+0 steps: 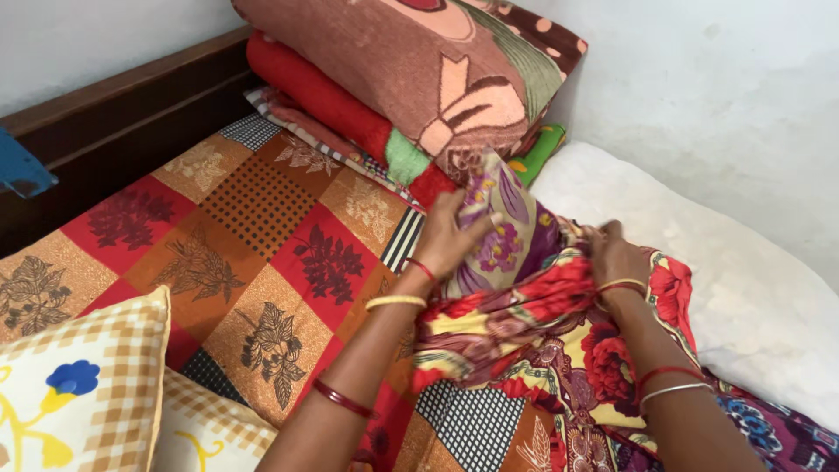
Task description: The person smooths a white pillow insert on a bed, then places a floral pillowcase over it. They tuck the insert into the case, adjust the corners, and smooth the surface to fit the case properly.
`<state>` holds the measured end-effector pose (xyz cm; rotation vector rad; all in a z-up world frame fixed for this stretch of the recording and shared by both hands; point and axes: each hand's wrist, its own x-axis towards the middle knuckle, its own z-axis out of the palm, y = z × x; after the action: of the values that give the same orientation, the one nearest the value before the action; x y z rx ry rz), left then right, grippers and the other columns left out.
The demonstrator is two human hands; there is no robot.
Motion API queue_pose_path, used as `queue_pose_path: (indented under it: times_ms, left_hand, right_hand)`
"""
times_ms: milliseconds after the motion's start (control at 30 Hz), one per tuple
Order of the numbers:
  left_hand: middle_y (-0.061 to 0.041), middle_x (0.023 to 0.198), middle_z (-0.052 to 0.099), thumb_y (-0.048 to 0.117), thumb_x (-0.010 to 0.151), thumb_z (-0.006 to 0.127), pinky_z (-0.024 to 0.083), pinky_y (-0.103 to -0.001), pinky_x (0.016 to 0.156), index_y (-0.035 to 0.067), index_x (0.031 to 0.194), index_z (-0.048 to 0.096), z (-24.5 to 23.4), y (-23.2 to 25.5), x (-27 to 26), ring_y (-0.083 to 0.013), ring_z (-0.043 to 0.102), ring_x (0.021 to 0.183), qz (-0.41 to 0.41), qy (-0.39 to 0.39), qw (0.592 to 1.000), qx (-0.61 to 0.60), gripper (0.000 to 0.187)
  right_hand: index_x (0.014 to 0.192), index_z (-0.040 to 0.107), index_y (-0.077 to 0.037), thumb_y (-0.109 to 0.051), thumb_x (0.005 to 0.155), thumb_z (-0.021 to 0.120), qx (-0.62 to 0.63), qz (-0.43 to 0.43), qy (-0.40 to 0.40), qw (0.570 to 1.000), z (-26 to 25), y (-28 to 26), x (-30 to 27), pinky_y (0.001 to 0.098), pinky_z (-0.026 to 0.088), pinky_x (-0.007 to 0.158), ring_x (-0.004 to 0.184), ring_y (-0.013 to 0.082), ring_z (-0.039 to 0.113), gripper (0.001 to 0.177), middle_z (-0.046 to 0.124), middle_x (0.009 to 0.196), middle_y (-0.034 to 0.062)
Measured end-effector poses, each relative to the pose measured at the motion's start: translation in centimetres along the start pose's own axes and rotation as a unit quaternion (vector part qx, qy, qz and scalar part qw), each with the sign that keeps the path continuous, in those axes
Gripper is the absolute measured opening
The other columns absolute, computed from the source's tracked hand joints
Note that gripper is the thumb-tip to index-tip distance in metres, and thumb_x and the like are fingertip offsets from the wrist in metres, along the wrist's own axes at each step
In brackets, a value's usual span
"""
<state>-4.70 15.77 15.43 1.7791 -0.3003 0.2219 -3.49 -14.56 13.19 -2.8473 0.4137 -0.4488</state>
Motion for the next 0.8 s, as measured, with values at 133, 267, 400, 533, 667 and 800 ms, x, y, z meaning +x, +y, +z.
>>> queue_pose_path:
  times_ms: [133,267,400,533,667,800]
  left_hand:
    - [-0.033,0.140,0.052,0.048,0.097,0.078,0.048,-0.046,0.104,-0.011,0.148,0.040,2.3,-1.6,-0.2,-0.0394,0.057,0.127,0.100,0.024,0.992,0.067,0.087]
    - [-0.024,0.123,0.073,0.055,0.083,0.063,0.058,-0.043,0.092,-0.006,0.138,0.054,1.8,-1.6,-1.3,-0.0328,0.075,0.110,-0.022,-0.088,0.996,0.011,0.082]
    - [-0.028,0.134,0.065,0.051,0.087,0.072,0.052,-0.040,0.104,-0.010,0.145,0.046,1.2,-1.6,-1.4,-0.0326,0.068,0.122,0.077,-0.054,0.995,-0.025,0.088]
    - [-0.036,0.144,0.048,0.049,0.084,0.089,0.042,-0.045,0.109,-0.015,0.152,0.023,-0.3,-3.1,0.1,-0.0404,0.052,0.132,0.120,-0.129,0.984,-0.013,0.115]
    - [-0.025,0.131,0.064,0.062,0.055,0.083,0.055,-0.039,0.101,-0.003,0.153,0.009,-1.7,-5.8,1.1,-0.0329,0.071,0.112,-0.060,-0.259,0.964,-0.014,0.139]
    - [-0.026,0.134,0.063,0.067,0.071,0.078,0.051,-0.041,0.105,-0.005,0.152,0.031,-1.1,-7.4,0.7,-0.0338,0.067,0.119,-0.081,-0.097,0.986,0.111,0.118]
  right_hand:
    - [0.135,0.061,-0.015,-0.046,0.105,0.048,0.170,-0.094,-0.052,0.980,0.7,-4.8,1.1,0.0515,0.054,0.082,0.090,0.0422,0.070,0.046,0.073,0.101,0.0258]
    - [0.127,0.069,-0.019,-0.032,0.105,0.050,0.138,-0.115,-0.089,0.980,2.8,-5.0,3.9,0.0493,0.057,0.084,0.087,0.0384,0.071,0.032,0.076,0.096,0.0220]
    - [0.120,0.068,-0.018,-0.024,0.106,0.047,0.016,-0.222,0.009,0.975,4.2,-1.7,4.2,0.0528,0.053,0.082,0.090,0.0419,0.065,0.026,0.066,0.101,0.0218]
    - [0.119,0.063,-0.014,-0.026,0.109,0.047,-0.089,-0.110,-0.055,0.988,3.4,-1.1,1.8,0.0531,0.053,0.080,0.092,0.0431,0.065,0.022,0.062,0.101,0.0245]
    - [0.111,0.058,-0.006,-0.012,0.092,0.049,-0.084,-0.249,0.065,0.963,3.3,-5.6,-1.8,0.0507,0.054,0.084,0.093,0.0383,0.061,0.022,0.058,0.102,0.0206]
    - [0.104,0.051,-0.002,-0.010,0.094,0.050,0.107,-0.343,0.068,0.931,2.7,-9.7,-6.9,0.0464,0.054,0.075,0.080,0.0303,0.056,0.013,0.053,0.093,0.0162]
